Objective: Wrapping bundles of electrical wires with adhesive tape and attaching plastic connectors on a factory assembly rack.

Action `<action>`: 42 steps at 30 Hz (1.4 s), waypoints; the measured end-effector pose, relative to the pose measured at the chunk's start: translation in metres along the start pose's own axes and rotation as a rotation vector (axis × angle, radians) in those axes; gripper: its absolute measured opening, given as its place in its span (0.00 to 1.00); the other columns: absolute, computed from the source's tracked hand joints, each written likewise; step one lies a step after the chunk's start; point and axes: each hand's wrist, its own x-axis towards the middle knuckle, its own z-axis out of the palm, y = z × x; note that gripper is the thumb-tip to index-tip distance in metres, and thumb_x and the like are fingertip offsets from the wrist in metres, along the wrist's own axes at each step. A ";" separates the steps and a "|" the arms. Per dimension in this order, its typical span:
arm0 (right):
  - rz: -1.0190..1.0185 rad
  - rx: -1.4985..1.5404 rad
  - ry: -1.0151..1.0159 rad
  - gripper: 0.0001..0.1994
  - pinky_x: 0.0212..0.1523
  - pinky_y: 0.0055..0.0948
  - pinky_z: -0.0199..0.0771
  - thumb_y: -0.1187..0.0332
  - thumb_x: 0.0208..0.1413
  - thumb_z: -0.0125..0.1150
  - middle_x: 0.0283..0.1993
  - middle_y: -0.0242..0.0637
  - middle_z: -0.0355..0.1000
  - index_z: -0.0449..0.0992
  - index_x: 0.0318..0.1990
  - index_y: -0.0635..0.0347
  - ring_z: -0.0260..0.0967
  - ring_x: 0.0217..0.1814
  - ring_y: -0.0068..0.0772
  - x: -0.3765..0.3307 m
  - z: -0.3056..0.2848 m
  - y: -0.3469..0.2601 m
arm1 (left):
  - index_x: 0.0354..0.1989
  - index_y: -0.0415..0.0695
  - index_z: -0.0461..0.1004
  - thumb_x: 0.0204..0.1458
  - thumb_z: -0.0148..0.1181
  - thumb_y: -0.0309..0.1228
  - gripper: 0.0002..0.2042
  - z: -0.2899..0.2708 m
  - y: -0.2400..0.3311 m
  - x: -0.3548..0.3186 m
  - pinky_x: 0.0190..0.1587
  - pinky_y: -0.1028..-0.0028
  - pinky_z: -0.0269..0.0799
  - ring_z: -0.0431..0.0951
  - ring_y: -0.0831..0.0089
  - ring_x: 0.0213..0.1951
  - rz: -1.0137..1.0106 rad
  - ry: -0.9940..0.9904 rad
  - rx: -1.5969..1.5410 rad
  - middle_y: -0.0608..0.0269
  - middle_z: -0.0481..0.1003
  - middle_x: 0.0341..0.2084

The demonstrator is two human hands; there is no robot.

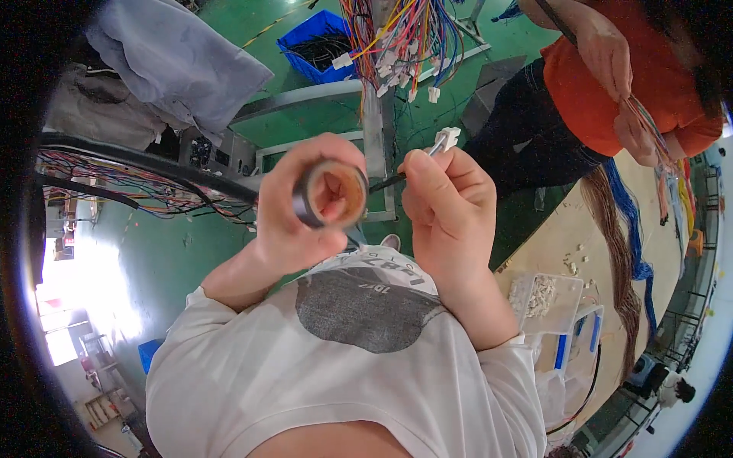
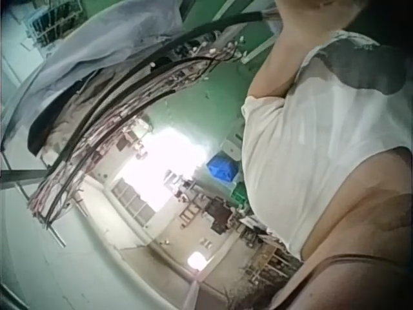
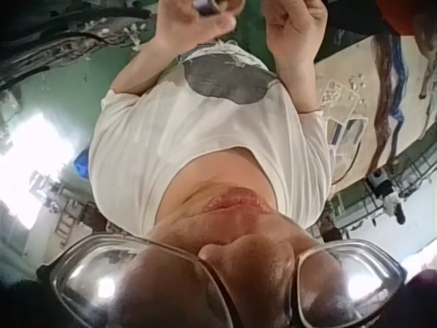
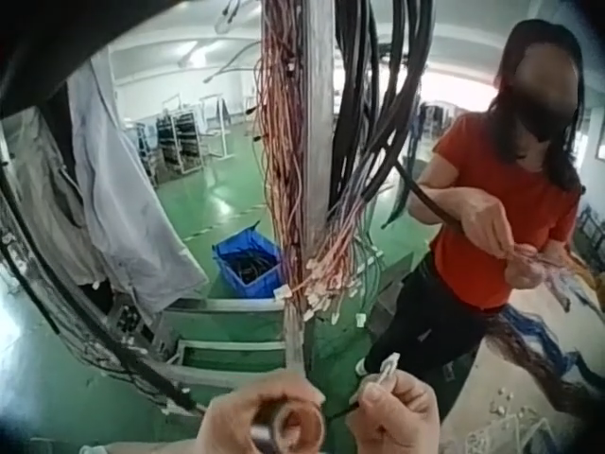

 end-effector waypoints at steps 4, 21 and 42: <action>-0.054 -0.141 0.013 0.05 0.15 0.13 0.43 0.74 0.50 0.50 0.23 0.27 0.62 0.66 0.25 0.64 0.45 0.14 0.10 0.000 0.007 0.000 | 0.43 0.38 0.61 0.39 0.61 0.31 0.23 -0.014 -0.008 -0.001 0.25 0.85 0.55 0.59 0.84 0.26 0.056 -0.175 0.208 0.65 0.62 0.31; -0.150 -0.140 0.035 0.06 0.13 0.15 0.41 0.73 0.51 0.48 0.17 0.27 0.57 0.67 0.26 0.66 0.44 0.12 0.12 0.000 0.010 -0.009 | 0.43 0.39 0.60 0.49 0.49 0.47 0.23 0.000 0.013 0.003 0.15 0.86 0.44 0.53 0.86 0.17 -0.422 0.159 -0.459 0.66 0.64 0.26; -0.268 -0.228 0.043 0.05 0.14 0.14 0.43 0.74 0.50 0.49 0.19 0.30 0.61 0.65 0.25 0.65 0.46 0.12 0.12 0.000 0.006 -0.003 | 0.50 0.40 0.56 0.48 0.55 0.32 0.22 -0.008 0.003 0.008 0.17 0.84 0.55 0.62 0.84 0.17 -0.477 -0.156 -0.407 0.63 0.65 0.31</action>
